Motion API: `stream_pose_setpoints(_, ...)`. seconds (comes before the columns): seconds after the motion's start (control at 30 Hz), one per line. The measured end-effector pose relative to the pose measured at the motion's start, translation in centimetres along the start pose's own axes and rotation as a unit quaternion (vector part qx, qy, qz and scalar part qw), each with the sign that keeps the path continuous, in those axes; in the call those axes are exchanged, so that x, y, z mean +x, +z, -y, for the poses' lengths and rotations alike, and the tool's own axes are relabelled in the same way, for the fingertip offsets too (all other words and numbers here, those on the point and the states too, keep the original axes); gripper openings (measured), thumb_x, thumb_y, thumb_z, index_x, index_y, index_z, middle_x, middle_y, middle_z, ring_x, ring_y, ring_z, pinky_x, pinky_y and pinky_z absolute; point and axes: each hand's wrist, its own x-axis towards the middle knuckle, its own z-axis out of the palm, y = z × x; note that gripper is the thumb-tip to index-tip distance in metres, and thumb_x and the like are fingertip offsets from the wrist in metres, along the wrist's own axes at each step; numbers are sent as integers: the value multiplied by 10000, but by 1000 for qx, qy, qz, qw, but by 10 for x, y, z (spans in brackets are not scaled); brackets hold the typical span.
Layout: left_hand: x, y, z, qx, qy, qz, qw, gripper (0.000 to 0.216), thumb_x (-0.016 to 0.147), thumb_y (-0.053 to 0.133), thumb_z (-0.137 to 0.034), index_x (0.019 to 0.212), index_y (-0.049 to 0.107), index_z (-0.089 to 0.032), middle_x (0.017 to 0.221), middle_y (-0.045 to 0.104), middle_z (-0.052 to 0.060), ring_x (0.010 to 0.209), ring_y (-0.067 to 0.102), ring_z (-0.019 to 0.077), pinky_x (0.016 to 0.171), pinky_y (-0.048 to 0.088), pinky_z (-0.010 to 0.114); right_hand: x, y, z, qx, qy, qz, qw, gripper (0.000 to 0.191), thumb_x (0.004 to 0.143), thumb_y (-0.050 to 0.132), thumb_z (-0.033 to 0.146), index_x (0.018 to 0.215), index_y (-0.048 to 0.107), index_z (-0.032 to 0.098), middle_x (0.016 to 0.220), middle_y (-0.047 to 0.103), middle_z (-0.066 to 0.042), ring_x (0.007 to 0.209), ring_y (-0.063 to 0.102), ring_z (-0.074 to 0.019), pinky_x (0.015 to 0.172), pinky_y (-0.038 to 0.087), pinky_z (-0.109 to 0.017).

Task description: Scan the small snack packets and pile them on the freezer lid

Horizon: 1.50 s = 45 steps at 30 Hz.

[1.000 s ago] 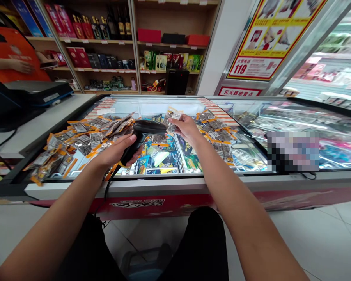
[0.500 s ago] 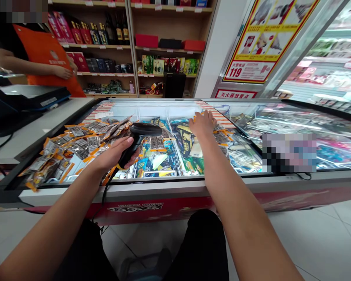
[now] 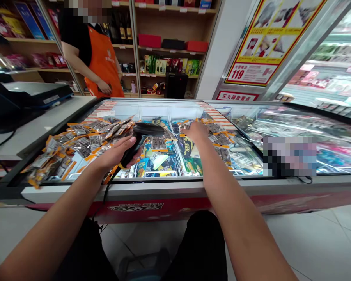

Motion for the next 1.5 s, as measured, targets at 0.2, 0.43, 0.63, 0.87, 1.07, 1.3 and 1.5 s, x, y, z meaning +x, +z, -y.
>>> stream_pose_setpoints(0.2,0,0,-1,-6,0,4,1000,641,932,722,-828,902,466,-241,598,573,-56,388,499,96,396,356,222,-8,-1,2,233,19,50,971,375,779,993,361,1021,749,211,961,798,-86,1054,778,-332,951,605,-401)
stream_pose_setpoints(0.43,0,0,-1,-4,2,5,1000,627,959,709,-810,892,455,-240,607,588,-46,391,507,93,396,372,218,-39,-16,28,633,64,160,755,249,911,831,392,1068,666,290,1024,852,-6,985,797,-202,886,625,-332)
stream_pose_setpoints(0.63,-1,-2,3,-27,16,45,998,592,992,703,-773,923,511,-217,668,605,-36,409,556,98,393,401,216,-54,-16,47,695,39,202,689,202,961,763,415,1043,636,280,883,826,-6,881,808,-227,853,657,-356)
stream_pose_setpoints(0.87,-3,-1,4,-36,18,73,997,619,1007,681,-780,859,531,-198,683,586,-25,419,551,87,399,421,213,-58,-16,52,707,31,217,673,134,979,756,365,1012,660,278,816,803,8,857,799,-229,820,648,-357)
stream_pose_setpoints(1.07,-1,-3,5,-33,21,64,997,632,986,677,-806,855,546,-202,653,563,-36,408,541,98,388,433,218,-54,-11,48,678,-11,209,705,212,966,783,442,1023,658,280,790,750,6,806,739,-218,760,605,-327)
stream_pose_setpoints(1.3,1,-1,4,-37,41,-16,998,631,959,725,-789,832,567,-191,651,577,-36,407,534,91,396,417,219,-49,7,49,231,-117,52,964,517,1039,695,666,768,674,226,739,699,-52,871,718,-280,788,498,-341)
stream_pose_setpoints(1.5,0,-4,5,-22,29,-21,999,634,961,708,-797,825,564,-195,665,581,-34,417,534,91,403,431,228,-26,-8,14,33,-81,-60,994,553,1161,468,565,1318,844,191,1400,752,-245,1407,624,-442,1126,506,-549)
